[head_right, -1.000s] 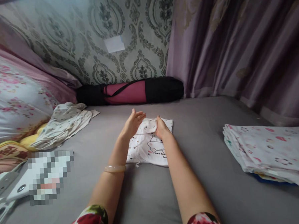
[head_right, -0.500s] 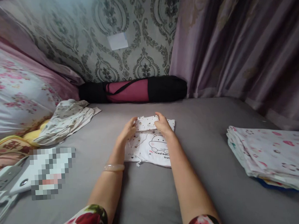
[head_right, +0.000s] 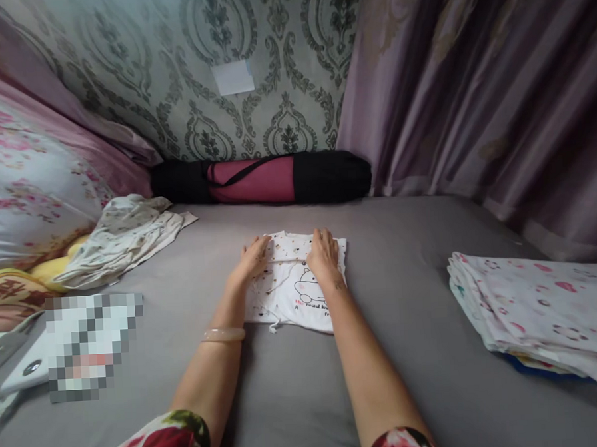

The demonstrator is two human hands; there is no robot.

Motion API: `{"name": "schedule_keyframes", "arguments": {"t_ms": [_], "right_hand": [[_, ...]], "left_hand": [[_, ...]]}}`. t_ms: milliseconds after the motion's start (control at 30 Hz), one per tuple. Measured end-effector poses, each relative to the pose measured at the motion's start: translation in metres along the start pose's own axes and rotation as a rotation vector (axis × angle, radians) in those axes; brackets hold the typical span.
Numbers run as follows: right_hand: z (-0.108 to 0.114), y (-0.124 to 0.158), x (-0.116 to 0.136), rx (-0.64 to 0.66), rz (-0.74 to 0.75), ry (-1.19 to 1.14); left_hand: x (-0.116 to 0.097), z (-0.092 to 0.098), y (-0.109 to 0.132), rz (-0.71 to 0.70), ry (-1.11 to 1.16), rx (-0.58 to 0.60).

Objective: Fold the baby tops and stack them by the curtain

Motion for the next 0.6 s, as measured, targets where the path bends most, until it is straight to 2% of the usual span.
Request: {"name": "schedule_keyframes", "arguments": {"t_ms": [133,267,333,433,600], "right_hand": [[0.0,0.003,0.029,0.0,0.122,0.022],[-0.017,0.014,0.056,0.084,0.272,0.03],[-0.029,0.019,0.061,0.147,0.318,0.051],[-0.043,0.023,0.057,0.215,0.302,0.058],[-0.048,0.022,0.054,0.227,0.277,0.046]], "left_hand": [[-0.026,0.013,-0.002,-0.093,0.02,-0.109],[-0.053,0.003,-0.006,-0.225,0.128,-0.134],[-0.053,-0.007,-0.007,-0.217,0.145,-0.115],[-0.043,-0.019,-0.006,-0.159,0.091,-0.07],[-0.032,-0.026,-0.006,-0.132,0.006,-0.018]]}}
Point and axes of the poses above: each hand's wrist, its own y-axis away from the middle knuckle, its own z-axis out of the back of the hand, x = y × z, the point moved 9 cm from there along -y, towards the middle knuckle
